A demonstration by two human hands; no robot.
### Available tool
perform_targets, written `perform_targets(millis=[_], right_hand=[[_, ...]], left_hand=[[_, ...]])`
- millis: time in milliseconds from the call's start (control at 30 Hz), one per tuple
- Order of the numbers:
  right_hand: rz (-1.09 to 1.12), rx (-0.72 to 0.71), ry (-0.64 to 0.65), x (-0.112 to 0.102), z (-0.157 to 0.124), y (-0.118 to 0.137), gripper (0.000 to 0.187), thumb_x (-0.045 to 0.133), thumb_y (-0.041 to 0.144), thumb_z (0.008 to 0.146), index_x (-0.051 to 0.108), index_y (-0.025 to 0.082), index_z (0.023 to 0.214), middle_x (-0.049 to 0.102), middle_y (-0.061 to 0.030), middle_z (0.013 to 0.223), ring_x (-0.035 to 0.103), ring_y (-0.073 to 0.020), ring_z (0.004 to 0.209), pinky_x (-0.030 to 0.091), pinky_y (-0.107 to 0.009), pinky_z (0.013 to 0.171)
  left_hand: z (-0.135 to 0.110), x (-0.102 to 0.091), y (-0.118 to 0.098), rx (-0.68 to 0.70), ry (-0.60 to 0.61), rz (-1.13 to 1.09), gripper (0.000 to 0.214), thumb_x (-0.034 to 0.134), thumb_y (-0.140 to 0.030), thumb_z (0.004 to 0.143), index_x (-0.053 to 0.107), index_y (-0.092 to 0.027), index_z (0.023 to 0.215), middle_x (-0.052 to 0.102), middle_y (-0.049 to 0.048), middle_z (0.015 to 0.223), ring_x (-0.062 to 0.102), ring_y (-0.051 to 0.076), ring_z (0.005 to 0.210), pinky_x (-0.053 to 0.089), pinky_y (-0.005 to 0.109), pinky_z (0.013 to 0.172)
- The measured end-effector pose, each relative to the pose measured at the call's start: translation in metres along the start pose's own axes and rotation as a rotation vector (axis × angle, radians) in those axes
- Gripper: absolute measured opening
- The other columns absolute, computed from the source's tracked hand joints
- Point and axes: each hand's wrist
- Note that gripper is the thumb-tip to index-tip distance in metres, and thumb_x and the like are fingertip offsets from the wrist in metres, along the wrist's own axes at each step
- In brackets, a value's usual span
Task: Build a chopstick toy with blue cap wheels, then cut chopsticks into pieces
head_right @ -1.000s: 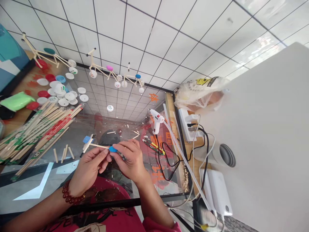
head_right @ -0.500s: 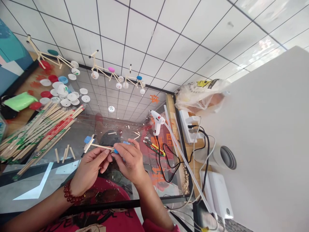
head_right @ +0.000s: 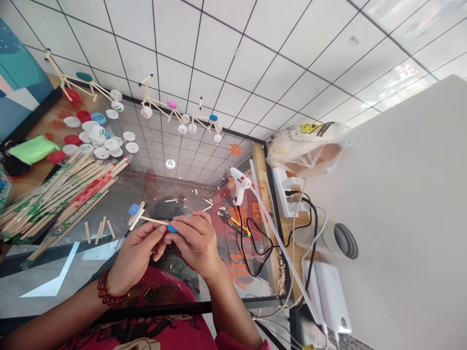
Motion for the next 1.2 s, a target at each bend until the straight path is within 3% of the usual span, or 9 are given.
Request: perform_targets(millis=[267,467,767,1200], right_hand=[[-0.015,0.004,0.008,0.001,0.002,0.003,0.019,0.069,0.02,0.09,0.07,0.028,0.107,0.078,-0.0023,0.098,0.073,-0.0163,0.086,0.051,-0.04,0.093],[0.011,0.03,0.014,0.004,0.0,0.007,0.021,0.065,0.016,0.09,0.066,0.027,0.108,0.077,-0.002,0.096,0.073,-0.0165,0.086,0.05,-0.041,0.094],[0.021,0.051,-0.01,0.009,-0.008,0.008,0.033,0.067,0.016,0.086,0.061,0.027,0.116,0.077,-0.0021,0.098,0.073,-0.0171,0.083,0.049,-0.043,0.096],[-0.121,0.075,-0.07,0.009,-0.006,0.014,0.039,0.065,0.011,0.085,0.057,0.026,0.12,0.077,-0.0017,0.094,0.071,-0.0172,0.08,0.045,-0.043,0.094]], left_hand=[[0.0,0.006,-0.009,0.003,0.007,0.017,0.035,0.08,-0.045,0.074,0.069,-0.015,0.088,0.06,-0.0026,0.063,0.044,0.006,0.045,0.032,0.018,0.039],[-0.001,0.017,-0.017,-0.002,-0.097,0.005,0.039,0.09,-0.037,0.058,0.066,-0.015,0.08,0.054,-0.0068,0.059,0.039,0.004,0.045,0.026,0.018,0.038],[-0.005,0.023,-0.016,0.02,-0.187,0.015,0.037,0.09,-0.037,0.058,0.065,-0.016,0.075,0.056,-0.0061,0.059,0.043,0.006,0.049,0.029,0.019,0.042],[0.0,0.029,-0.017,-0.004,-0.159,-0.07,0.041,0.09,-0.045,0.058,0.067,-0.015,0.073,0.052,-0.0071,0.053,0.033,0.003,0.042,0.022,0.018,0.038]])
Point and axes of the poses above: each hand's wrist, its own z-axis towards the middle knuckle, its own x-axis out of the palm, y = z × x
